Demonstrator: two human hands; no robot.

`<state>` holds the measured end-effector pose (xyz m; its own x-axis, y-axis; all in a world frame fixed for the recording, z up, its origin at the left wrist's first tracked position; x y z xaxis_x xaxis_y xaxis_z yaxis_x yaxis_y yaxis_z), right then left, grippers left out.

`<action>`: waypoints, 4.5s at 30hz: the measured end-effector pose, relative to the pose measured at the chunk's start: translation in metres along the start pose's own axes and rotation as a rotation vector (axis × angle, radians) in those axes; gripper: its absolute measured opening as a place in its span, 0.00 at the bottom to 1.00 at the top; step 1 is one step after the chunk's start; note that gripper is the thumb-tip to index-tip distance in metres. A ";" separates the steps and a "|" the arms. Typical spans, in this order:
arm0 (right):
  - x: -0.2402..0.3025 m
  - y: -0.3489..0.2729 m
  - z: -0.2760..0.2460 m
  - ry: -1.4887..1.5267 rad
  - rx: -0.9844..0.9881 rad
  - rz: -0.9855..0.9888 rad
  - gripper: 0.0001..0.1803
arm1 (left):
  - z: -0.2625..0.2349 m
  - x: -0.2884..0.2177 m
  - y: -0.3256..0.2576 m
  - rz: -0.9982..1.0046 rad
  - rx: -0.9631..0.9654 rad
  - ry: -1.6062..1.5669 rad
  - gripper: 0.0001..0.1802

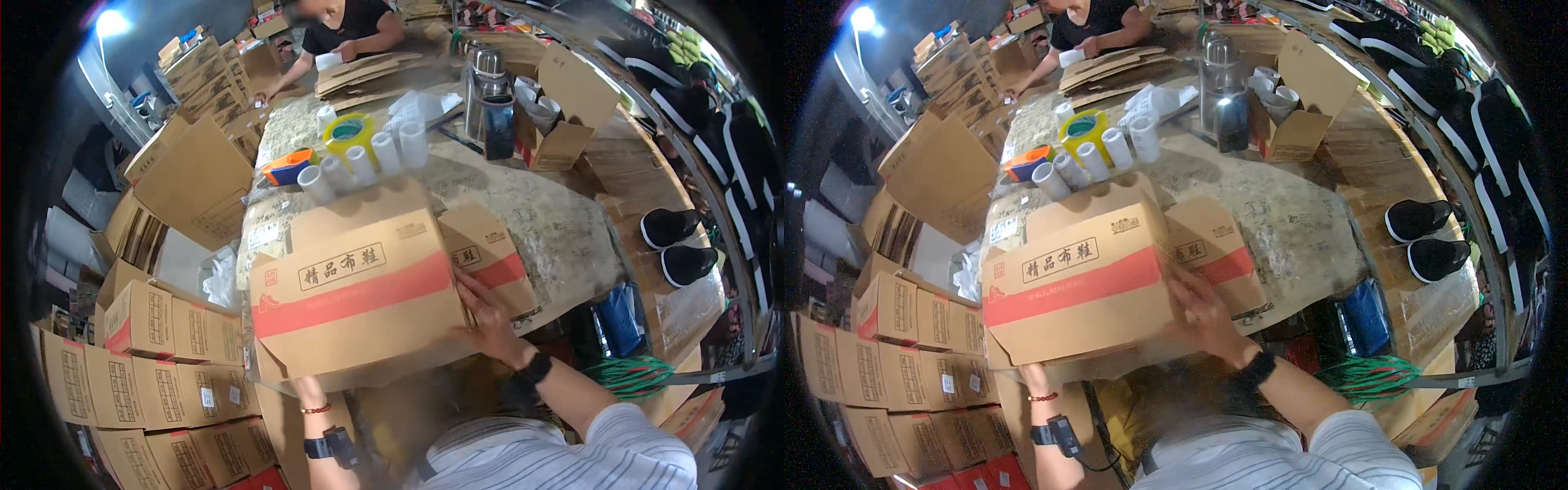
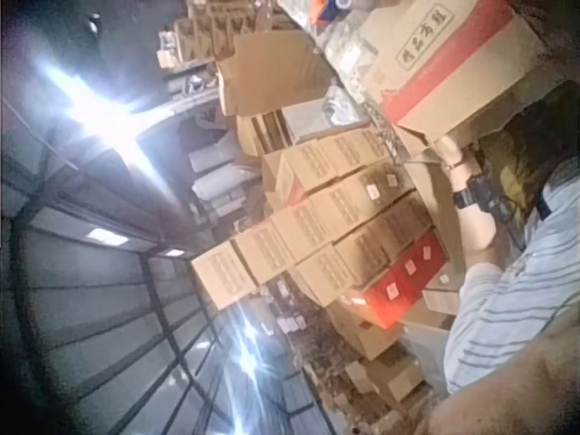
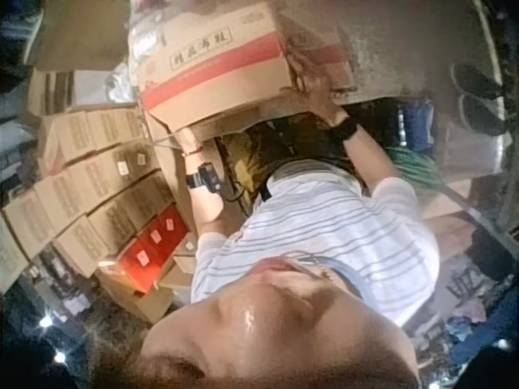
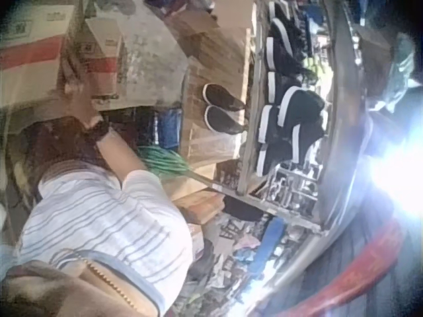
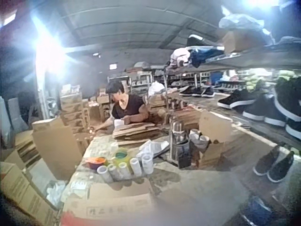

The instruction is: The recorder folds cardboard shoe boxes, places a pair of black shoes inside each box, and stacks the packed boxes.

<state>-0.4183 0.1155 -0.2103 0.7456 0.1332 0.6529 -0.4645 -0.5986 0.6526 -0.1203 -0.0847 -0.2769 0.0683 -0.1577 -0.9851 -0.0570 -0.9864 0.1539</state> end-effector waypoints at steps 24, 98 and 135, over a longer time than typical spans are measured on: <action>0.030 0.155 0.034 0.046 0.347 -0.097 0.09 | 0.103 -0.158 0.084 0.289 0.294 0.136 0.55; -0.050 -0.003 -0.087 1.313 -0.396 0.825 0.20 | 0.167 -0.238 -0.039 0.907 0.228 0.038 0.32; -0.024 0.175 -0.014 -0.175 0.683 -0.149 0.46 | 0.087 -0.158 0.062 0.682 0.689 0.997 0.25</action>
<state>-0.5242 0.0186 -0.1067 0.8701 0.1579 0.4668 0.0081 -0.9517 0.3069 -0.2216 -0.1171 -0.1182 0.4862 -0.8465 -0.2171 -0.8200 -0.5278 0.2215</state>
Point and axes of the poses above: each hand's wrist, its own y-axis towards the middle knuckle, its own z-axis out of the palm, x = y × z, the point moved 4 cm from there along y, towards the middle knuckle, and after that the axes turned 9 degrees about -x, right-handed, at the moved point
